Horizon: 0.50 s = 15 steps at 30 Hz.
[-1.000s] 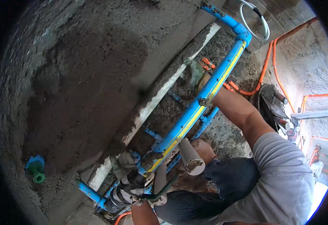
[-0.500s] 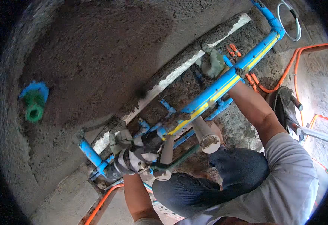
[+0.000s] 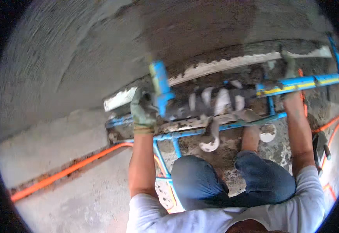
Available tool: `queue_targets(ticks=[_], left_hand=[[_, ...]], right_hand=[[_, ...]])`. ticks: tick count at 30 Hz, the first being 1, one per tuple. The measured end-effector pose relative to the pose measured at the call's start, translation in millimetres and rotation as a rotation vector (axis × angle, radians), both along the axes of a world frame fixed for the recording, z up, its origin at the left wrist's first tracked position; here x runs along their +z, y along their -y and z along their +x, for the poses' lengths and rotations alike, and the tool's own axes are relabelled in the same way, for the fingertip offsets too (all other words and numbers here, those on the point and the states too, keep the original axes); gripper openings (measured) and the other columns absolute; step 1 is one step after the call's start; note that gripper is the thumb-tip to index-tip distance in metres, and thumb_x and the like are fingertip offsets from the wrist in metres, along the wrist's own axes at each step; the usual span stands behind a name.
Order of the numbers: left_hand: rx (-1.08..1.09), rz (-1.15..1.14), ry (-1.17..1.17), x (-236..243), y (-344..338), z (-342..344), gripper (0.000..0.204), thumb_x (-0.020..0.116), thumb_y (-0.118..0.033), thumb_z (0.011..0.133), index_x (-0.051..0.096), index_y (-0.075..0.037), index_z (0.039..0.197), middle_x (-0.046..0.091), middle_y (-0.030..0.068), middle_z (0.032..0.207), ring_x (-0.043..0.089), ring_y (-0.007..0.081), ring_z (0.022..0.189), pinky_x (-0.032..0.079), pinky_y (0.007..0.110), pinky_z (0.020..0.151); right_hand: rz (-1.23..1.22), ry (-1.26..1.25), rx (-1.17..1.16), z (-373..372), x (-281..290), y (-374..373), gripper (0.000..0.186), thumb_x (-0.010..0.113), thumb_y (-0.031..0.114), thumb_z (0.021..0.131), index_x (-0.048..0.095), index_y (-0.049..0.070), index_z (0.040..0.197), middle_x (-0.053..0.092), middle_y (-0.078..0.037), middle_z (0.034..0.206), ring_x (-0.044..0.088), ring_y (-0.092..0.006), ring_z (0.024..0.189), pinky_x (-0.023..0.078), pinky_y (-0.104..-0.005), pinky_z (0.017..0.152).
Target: Applying and leveling cement plaster on a wall around plumbing conduits using a straight edge and trowel.
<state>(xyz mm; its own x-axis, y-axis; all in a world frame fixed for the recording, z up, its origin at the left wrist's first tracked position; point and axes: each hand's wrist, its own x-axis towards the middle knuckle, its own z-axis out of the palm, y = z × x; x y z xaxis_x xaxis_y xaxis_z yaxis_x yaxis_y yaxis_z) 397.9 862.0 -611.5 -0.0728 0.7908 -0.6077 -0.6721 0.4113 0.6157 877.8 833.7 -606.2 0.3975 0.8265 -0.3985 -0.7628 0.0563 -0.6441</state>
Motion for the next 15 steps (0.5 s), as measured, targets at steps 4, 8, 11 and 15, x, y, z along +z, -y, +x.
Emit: queue_targets(ticks=[4, 8, 11, 15], left_hand=[[0.053, 0.028, 0.103, 23, 3, -30, 0.015, 0.065, -0.019, 0.087, 0.063, -0.010, 0.075, 0.067, 0.0052, 0.072, 0.067, 0.0233, 0.069, 0.058, 0.040, 0.069], [0.048, 0.096, 0.092, 43, 4, -64, 0.014, 0.064, -0.023, 0.088, 0.064, -0.009, 0.084, 0.069, 0.0084, 0.080, 0.068, 0.0242, 0.074, 0.059, 0.041, 0.072], [0.007, 0.189, 0.079, 51, 0, -93, 0.020, 0.060, -0.027, 0.091, 0.066, -0.009, 0.097, 0.071, 0.0112, 0.091, 0.069, 0.0254, 0.081, 0.059, 0.043, 0.074], [0.151, 0.095, -0.212, 70, -6, -129, 0.030, 0.057, -0.037, 0.091, 0.064, -0.007, 0.092, 0.065, 0.0093, 0.074, 0.060, 0.0223, 0.059, 0.052, 0.035, 0.052]], right_hand=[[-0.063, -0.105, 0.150, -29, 15, 0, 0.030, 0.055, 0.032, 0.092, 0.060, 0.002, 0.089, 0.067, -0.011, 0.082, 0.055, -0.0170, 0.046, 0.042, -0.0251, 0.037], [0.077, -0.181, 0.220, -54, 25, -4, 0.022, 0.053, 0.024, 0.093, 0.059, 0.003, 0.096, 0.066, -0.015, 0.098, 0.062, -0.0235, 0.087, 0.048, -0.0400, 0.082], [0.165, -0.267, 0.397, -70, 37, -1, 0.025, 0.054, 0.018, 0.093, 0.056, 0.000, 0.111, 0.061, -0.018, 0.115, 0.061, -0.0287, 0.107, 0.050, -0.0445, 0.096], [0.064, -0.242, 0.429, -93, 49, 1, 0.040, 0.053, 0.017, 0.093, 0.048, 0.000, 0.129, 0.055, -0.019, 0.128, 0.056, -0.0291, 0.116, 0.044, -0.0416, 0.103]])
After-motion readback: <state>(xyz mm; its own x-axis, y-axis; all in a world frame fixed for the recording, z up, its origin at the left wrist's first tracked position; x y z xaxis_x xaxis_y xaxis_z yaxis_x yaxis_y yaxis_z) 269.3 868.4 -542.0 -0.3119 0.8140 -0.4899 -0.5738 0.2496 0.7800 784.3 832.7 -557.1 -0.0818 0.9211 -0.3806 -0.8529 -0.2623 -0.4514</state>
